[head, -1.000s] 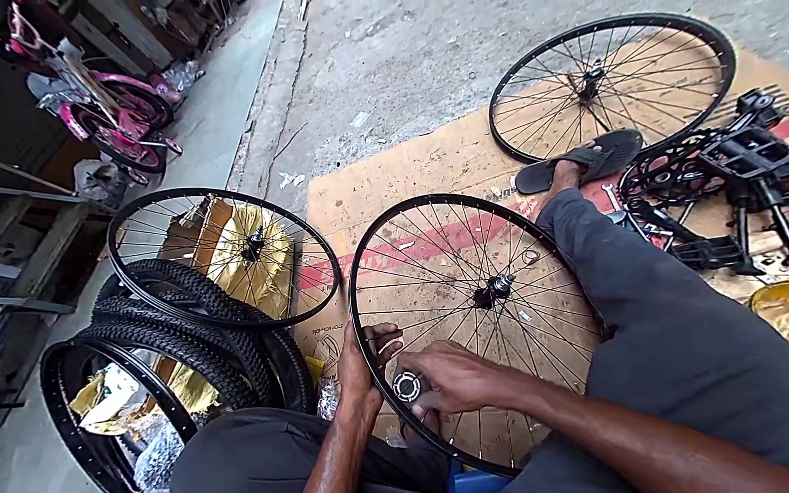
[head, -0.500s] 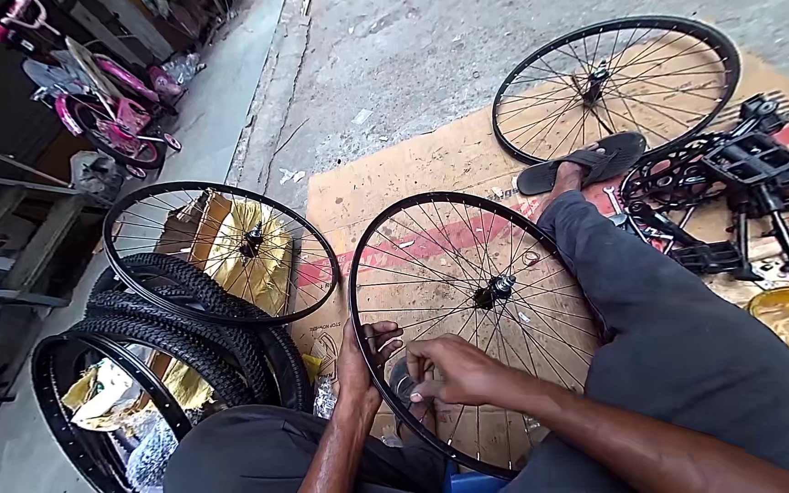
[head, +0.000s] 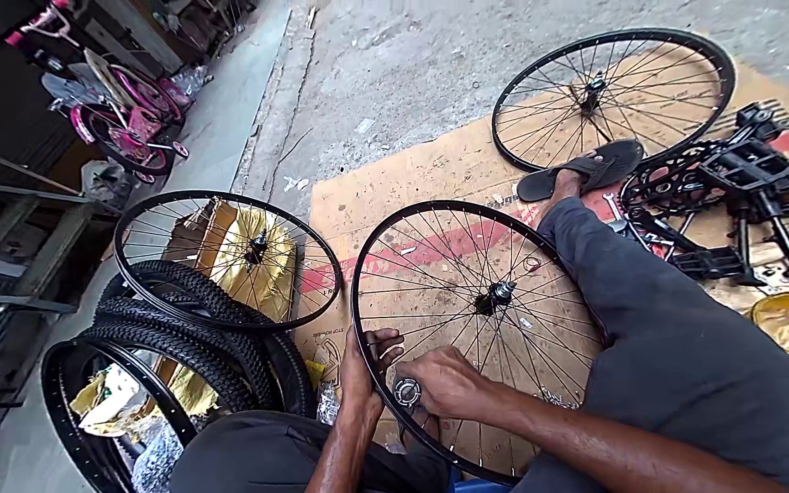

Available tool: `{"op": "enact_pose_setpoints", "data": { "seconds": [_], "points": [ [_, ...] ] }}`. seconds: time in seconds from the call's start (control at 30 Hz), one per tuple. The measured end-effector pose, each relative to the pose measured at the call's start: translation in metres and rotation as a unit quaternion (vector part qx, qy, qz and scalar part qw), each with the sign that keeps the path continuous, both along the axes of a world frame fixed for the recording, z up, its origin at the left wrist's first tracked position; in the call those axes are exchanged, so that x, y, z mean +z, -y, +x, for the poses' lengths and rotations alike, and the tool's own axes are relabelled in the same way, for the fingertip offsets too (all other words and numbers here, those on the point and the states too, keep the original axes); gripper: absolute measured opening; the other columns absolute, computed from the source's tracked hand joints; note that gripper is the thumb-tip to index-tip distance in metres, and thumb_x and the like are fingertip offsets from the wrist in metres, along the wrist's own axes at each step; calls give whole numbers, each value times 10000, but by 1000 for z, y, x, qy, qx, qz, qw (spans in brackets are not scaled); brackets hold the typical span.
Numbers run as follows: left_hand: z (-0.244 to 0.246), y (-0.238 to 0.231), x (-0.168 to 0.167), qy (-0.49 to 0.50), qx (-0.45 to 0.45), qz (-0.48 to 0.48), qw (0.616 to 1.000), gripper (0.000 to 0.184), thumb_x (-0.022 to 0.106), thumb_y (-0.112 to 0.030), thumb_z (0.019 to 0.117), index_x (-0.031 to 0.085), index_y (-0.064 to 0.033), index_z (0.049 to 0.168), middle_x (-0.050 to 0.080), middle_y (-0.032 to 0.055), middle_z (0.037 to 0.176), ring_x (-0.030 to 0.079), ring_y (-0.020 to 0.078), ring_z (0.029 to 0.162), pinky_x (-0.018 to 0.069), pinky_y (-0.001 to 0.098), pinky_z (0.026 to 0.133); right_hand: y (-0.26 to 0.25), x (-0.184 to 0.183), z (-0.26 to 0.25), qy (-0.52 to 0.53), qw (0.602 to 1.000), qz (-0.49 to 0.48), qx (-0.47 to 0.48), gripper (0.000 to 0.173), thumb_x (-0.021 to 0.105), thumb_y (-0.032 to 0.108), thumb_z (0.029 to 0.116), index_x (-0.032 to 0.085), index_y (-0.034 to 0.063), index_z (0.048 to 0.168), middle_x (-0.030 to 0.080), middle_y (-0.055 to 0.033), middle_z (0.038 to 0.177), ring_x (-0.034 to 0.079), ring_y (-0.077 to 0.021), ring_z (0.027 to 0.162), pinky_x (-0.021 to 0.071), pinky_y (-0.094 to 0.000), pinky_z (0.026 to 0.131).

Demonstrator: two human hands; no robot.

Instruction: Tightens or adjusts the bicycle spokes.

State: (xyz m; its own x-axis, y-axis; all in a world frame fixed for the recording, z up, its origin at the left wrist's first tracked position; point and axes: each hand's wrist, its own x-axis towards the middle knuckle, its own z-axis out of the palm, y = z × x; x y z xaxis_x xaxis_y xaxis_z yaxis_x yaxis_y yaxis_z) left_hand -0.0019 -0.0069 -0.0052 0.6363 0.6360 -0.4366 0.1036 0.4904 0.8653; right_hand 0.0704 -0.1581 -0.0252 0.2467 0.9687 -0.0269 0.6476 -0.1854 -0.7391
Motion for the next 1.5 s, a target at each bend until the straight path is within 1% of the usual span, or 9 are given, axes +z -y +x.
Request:
{"op": "enact_pose_setpoints", "data": {
  "seconds": [0.07, 0.17, 0.37, 0.57, 0.8, 0.93, 1.07, 1.27, 1.5],
  "points": [
    [0, -1, -1, -8, -1, -1, 1000, 638, 236, -474, 1104, 635, -39, 861, 739, 176, 891, 736, 297, 834, 597, 401, 747, 11, 8, 19, -98, 992, -6, 84, 363, 723, 329, 946, 637, 115, 1227, 706, -90, 1003, 677, -257, 915, 524, -505, 868],
    [0, 0, 0, -1, -6, -2, 1000, 641, 234, -480, 1103, 637, -43, 862, 740, 175, 898, 737, 297, 844, 600, 402, 762, 18, 5, 23, -184, 981, 26, 45, 278, 780, 339, 906, 713, 110, 1048, 706, -18, 1067, 655, -146, 953, 527, -391, 878],
    [1, 0, -2, -6, -6, 17, 1000, 631, 200, -446, 1110, 598, -47, 827, 736, 188, 892, 735, 320, 847, 596, 430, 751, 2, 0, -2, 0, 1000, -12, -3, 244, 639, 152, 901, 667, 125, 1142, 712, -117, 889, 701, -321, 853, 532, -555, 744],
    [25, -38, 13, 17, -118, 7, 993, 601, 284, -581, 1071, 525, -135, 1394, 679, 144, 1261, 703, 303, 1065, 583, 470, 893, 19, 2, 11, -77, 991, 51, 97, 303, 634, 384, 996, 660, 119, 1140, 635, -104, 1106, 616, -278, 1049, 456, -505, 933],
    [11, -18, 10, 112, -73, -16, 991, 409, 430, -120, 1087, 398, -99, 1494, 543, 181, 1474, 614, 379, 1255, 514, 539, 1032, 34, 9, 33, -84, 992, 96, -25, 309, 602, 407, 1022, 706, 126, 1097, 698, -44, 1082, 672, -179, 1025, 555, -405, 912],
    [-13, 2, 12, 121, -83, -20, 989, 373, 364, -302, 1105, 498, 16, 1248, 651, 313, 1237, 663, 446, 1147, 524, 541, 1026, 52, 9, 45, 55, 998, -4, -33, 219, 585, 342, 1029, 701, 156, 1038, 681, -38, 981, 658, -219, 972, 521, -452, 903],
    [-2, -4, 8, 66, -25, -49, 996, 780, 178, -636, 1056, 544, -40, 711, 706, 207, 745, 737, 414, 892, 578, 548, 914, 39, 2, 20, -34, 994, 46, 93, 188, 591, 237, 1033, 699, 115, 1127, 707, -84, 1061, 674, -251, 1027, 523, -475, 948],
    [0, 0, 6, 61, 7, -64, 996, 566, 263, -376, 1111, 508, -71, 702, 663, 155, 679, 726, 380, 826, 578, 542, 860, 15, -16, -10, -19, 999, 22, -45, 191, 611, 139, 919, 668, 109, 1099, 699, -116, 847, 700, -315, 795, 542, -543, 701],
    [-3, -3, 1, 55, -2, -57, 997, 600, 257, -418, 1107, 518, -89, 678, 687, 144, 716, 731, 348, 803, 594, 507, 812, 30, 2, 13, -191, 981, -2, 36, 320, 807, 324, 883, 704, 87, 1072, 684, -51, 1028, 655, -176, 924, 538, -401, 875]
  ]
}}
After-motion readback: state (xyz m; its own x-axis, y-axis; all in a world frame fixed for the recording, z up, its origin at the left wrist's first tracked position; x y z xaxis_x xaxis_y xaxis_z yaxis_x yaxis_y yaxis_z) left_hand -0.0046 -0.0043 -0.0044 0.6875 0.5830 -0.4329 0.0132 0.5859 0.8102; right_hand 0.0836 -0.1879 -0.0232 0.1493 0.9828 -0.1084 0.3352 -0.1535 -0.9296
